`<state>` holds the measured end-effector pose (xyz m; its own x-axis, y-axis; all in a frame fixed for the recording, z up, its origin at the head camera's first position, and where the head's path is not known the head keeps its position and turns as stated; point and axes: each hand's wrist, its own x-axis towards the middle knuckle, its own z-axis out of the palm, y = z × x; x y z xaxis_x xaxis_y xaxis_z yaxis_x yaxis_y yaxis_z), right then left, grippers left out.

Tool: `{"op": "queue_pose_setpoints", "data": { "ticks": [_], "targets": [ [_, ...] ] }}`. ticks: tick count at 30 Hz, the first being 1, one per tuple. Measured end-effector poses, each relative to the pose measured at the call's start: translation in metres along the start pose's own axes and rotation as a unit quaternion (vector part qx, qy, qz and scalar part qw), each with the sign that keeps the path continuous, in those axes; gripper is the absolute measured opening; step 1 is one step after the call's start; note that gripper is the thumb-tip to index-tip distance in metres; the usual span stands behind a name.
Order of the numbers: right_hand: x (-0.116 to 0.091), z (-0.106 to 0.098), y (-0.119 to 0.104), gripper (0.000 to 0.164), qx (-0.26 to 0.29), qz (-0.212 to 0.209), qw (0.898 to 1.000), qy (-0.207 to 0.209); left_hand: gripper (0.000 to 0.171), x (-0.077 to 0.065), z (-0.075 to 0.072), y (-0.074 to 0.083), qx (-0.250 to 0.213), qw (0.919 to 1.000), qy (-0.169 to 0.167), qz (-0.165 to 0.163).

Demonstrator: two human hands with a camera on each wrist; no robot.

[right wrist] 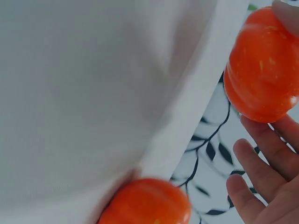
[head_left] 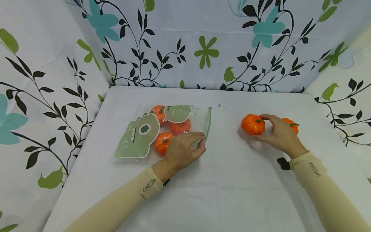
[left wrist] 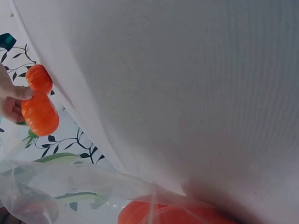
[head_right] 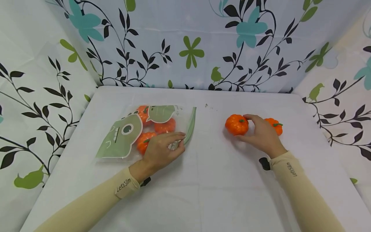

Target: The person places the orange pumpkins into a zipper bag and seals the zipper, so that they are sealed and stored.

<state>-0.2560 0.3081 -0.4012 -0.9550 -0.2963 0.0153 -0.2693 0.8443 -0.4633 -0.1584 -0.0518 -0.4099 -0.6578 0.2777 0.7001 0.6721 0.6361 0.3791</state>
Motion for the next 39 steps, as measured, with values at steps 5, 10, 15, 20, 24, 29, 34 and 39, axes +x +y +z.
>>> {"op": "queue_pose_setpoints", "data": {
  "ticks": [5, 10, 15, 20, 24, 29, 34, 39],
  "targets": [
    [-0.001, 0.011, -0.029, 0.087, 0.055, -0.005, 0.998, -0.017, 0.019, 0.001, 0.001, 0.001, -0.005, 0.9999, 0.013, -0.004],
    [0.002, 0.028, -0.059, 0.082, 0.101, -0.038, 0.994, -0.030, 0.019, 0.000, 0.001, 0.001, -0.002, 0.9998, 0.021, -0.007],
    [0.006, 0.043, -0.090, 0.080, 0.137, -0.101, 0.985, -0.038, 0.019, 0.000, 0.000, 0.001, 0.004, 0.9998, 0.020, -0.007],
    [0.012, 0.054, -0.110, 0.079, 0.152, -0.139, 0.977, -0.056, 0.018, 0.002, -0.001, 0.001, 0.009, 0.9997, 0.021, 0.007],
    [0.019, 0.060, -0.117, 0.076, 0.155, -0.155, 0.974, -0.065, 0.018, 0.004, -0.001, 0.000, 0.010, 0.9988, 0.040, 0.026],
    [0.027, 0.068, -0.124, 0.070, 0.152, -0.182, 0.968, -0.083, 0.019, 0.004, 0.000, 0.000, 0.002, 0.9981, 0.048, 0.037],
    [0.033, 0.075, -0.131, 0.060, 0.160, -0.206, 0.960, -0.104, 0.021, 0.004, 0.001, 0.001, 0.000, 0.9980, 0.053, 0.034],
    [0.035, 0.082, -0.137, 0.066, 0.151, -0.218, 0.958, -0.109, 0.021, 0.003, 0.002, 0.002, 0.005, 0.9981, 0.046, 0.040]
  ]
}}
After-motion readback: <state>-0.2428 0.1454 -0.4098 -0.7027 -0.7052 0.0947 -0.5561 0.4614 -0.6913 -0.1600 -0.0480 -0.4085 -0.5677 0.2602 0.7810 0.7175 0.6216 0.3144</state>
